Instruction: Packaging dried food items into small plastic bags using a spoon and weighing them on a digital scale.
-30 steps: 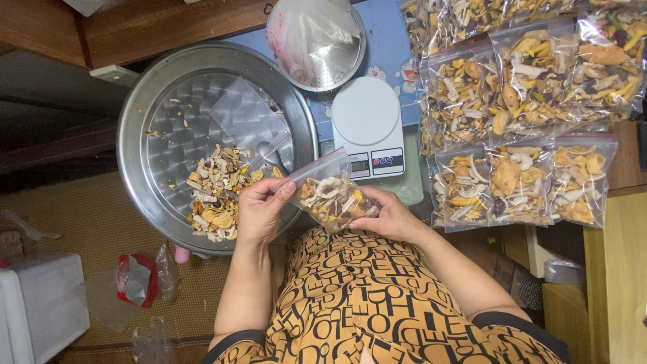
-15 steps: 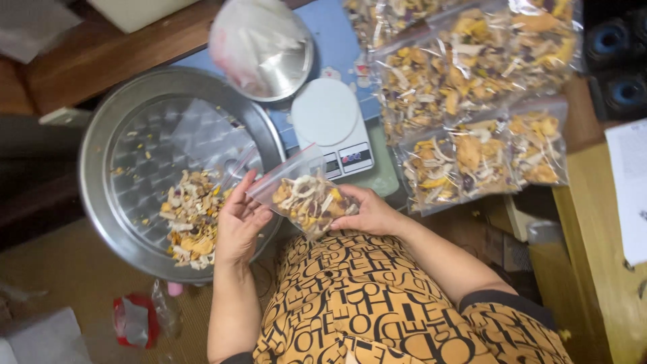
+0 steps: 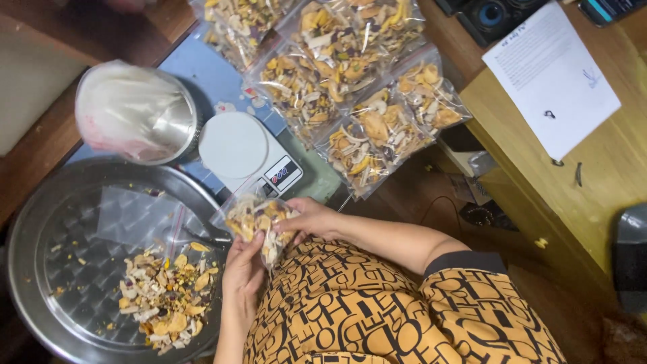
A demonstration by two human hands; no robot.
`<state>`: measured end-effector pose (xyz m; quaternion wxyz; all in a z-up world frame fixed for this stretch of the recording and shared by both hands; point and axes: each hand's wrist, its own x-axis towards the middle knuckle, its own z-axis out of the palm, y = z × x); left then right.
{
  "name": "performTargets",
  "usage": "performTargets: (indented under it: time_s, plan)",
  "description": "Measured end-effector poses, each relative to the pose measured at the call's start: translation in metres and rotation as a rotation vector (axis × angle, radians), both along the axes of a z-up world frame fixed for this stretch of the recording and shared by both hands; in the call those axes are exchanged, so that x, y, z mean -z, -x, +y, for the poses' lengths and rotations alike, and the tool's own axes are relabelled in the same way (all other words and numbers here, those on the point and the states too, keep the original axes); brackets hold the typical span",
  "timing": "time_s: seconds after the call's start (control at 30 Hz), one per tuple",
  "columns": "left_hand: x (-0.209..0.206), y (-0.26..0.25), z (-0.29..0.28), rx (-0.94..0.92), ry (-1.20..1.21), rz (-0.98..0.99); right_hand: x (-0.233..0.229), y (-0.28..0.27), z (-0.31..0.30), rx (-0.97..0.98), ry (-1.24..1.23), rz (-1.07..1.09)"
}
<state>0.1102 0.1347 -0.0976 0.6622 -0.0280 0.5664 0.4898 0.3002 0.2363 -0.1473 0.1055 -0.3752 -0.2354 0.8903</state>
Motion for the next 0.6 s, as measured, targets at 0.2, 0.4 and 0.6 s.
performTargets:
  time_s: [0.2,0.4,0.6]
  plan:
    - [-0.056,-0.015,0.021,-0.182,0.212,0.017,-0.039,0.004,0.026,-0.115,0.004,-0.086]
    - [-0.006,0.017,-0.008,-0.139,-0.101,-0.189,-0.05,-0.004,0.025,-0.208,-0.11,-0.025]
    - [-0.019,0.002,0.016,-0.106,0.06,0.002,-0.059,-0.009,0.032,-0.386,-0.371,-0.158]
